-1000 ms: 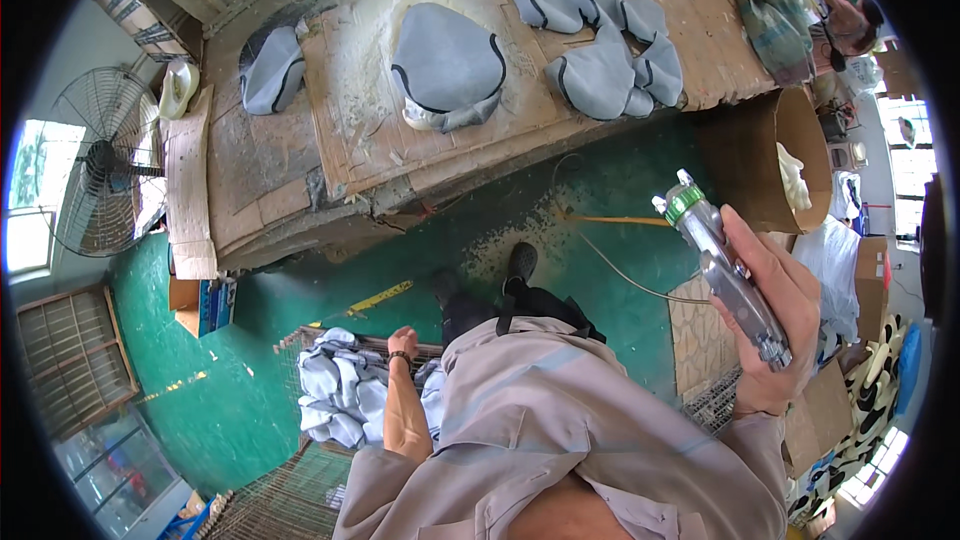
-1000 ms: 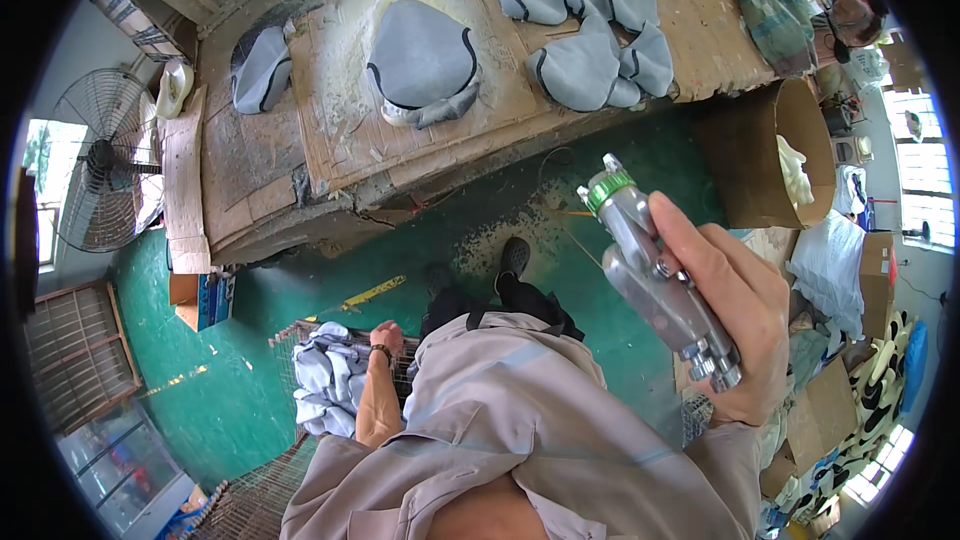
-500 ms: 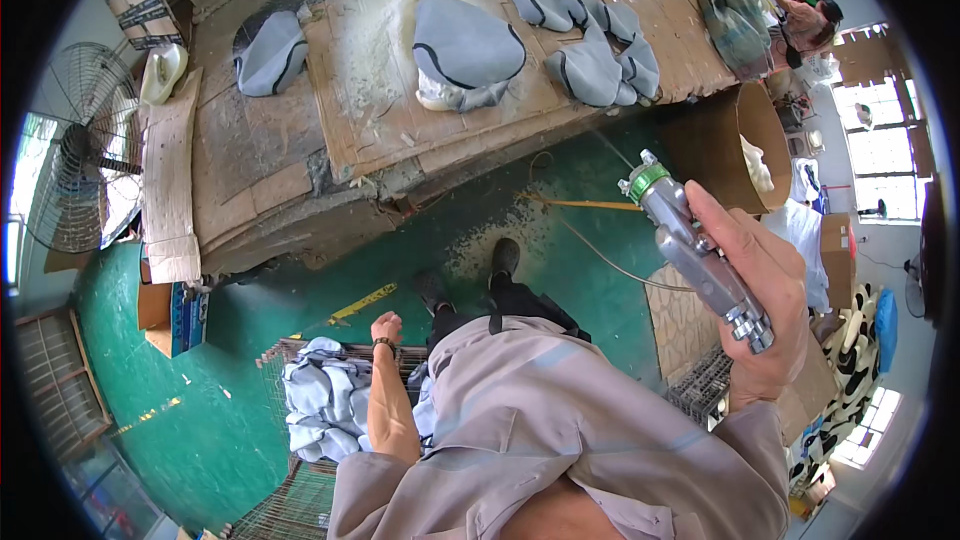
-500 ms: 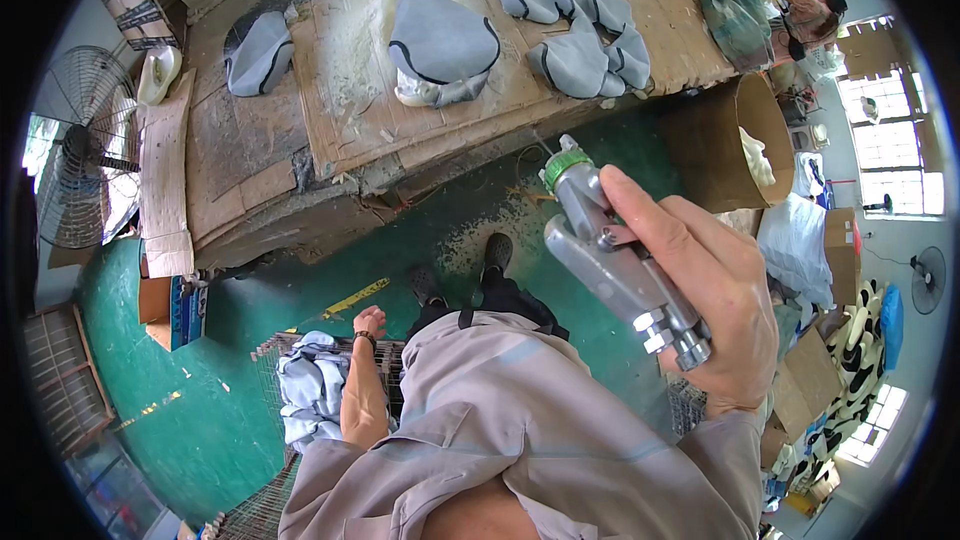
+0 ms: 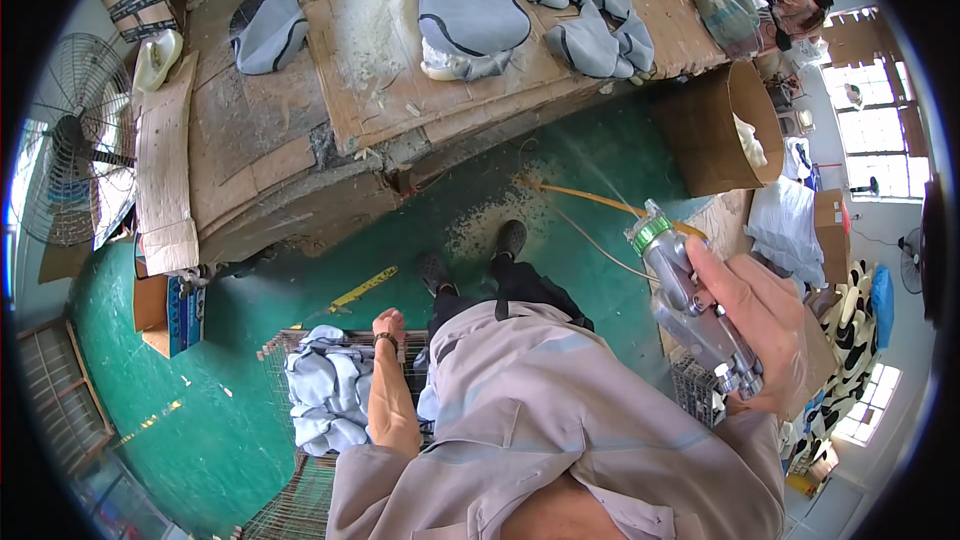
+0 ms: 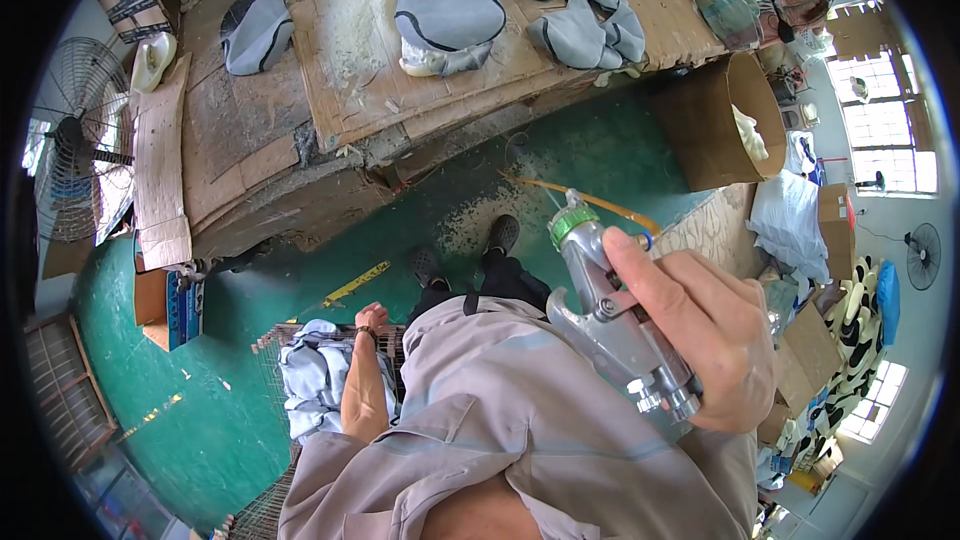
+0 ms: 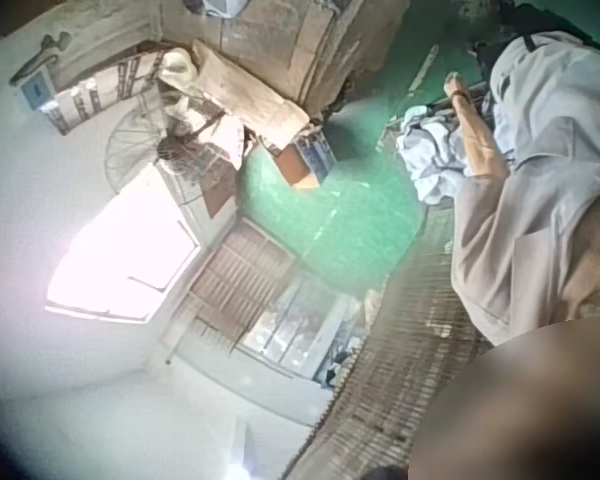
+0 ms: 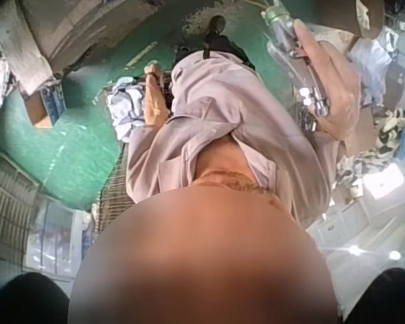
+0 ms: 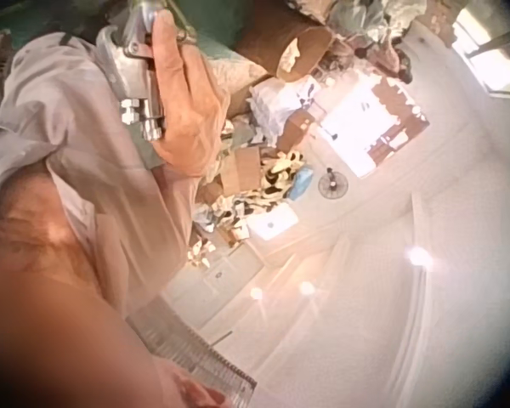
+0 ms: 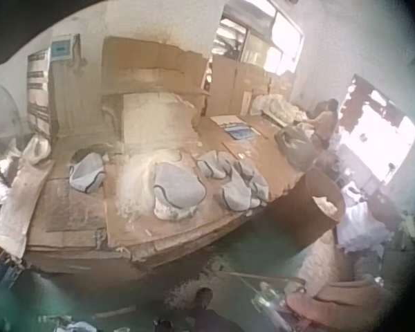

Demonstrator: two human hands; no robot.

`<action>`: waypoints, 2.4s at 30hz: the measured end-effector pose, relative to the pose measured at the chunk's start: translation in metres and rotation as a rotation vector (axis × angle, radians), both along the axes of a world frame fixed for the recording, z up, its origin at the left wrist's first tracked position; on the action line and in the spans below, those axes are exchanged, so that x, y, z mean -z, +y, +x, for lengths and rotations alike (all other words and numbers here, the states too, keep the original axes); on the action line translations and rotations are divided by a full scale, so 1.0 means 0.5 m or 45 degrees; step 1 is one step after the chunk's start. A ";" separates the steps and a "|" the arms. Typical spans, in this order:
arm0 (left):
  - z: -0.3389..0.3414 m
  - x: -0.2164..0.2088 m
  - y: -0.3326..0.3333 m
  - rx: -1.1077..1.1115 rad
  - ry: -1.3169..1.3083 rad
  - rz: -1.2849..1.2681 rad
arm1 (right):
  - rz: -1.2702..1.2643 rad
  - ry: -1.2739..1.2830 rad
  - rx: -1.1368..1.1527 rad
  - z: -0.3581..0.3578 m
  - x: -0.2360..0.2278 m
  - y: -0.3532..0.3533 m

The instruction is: Applying adhesive to shoe components using a spray gun and organizing them on a rack.

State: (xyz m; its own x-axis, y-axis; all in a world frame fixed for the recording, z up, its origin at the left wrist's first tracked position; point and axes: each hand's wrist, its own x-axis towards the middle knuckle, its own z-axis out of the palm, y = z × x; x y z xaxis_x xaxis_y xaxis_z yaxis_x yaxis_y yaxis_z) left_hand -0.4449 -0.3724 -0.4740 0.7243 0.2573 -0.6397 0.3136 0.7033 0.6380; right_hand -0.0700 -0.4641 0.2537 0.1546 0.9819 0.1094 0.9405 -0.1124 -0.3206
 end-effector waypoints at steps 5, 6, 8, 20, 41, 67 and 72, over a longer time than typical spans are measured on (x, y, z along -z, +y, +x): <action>0.041 -0.049 0.046 -0.382 0.890 -0.015 | -0.025 0.039 0.041 0.011 0.013 -0.053; 0.050 -0.058 0.051 -0.348 0.894 0.005 | -0.021 0.046 0.051 0.016 0.015 -0.066; 0.066 -0.070 0.048 -0.344 0.915 0.015 | -0.022 -0.014 0.122 0.034 0.024 -0.089; 0.146 -0.070 -0.022 -0.254 0.886 0.218 | 0.049 0.356 -0.021 0.309 0.084 -0.181; 0.325 -0.189 -0.230 -0.359 0.713 0.376 | 0.247 0.587 0.262 0.781 0.111 -0.209; 0.638 -0.277 0.147 -0.813 0.622 0.748 | -0.111 0.530 -0.329 0.750 0.048 -0.027; 0.815 -0.452 0.303 -1.114 0.450 1.366 | 0.199 0.199 -0.062 0.727 0.064 -0.005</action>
State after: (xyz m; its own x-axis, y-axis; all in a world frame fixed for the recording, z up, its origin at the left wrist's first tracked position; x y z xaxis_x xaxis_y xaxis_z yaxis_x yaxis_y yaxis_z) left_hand -0.0372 -0.2211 -0.2481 -0.0707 0.9968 0.0371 0.2904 -0.0150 0.9568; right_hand 0.2936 -0.4666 0.2215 0.1348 0.9615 0.2396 0.8811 -0.0057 -0.4728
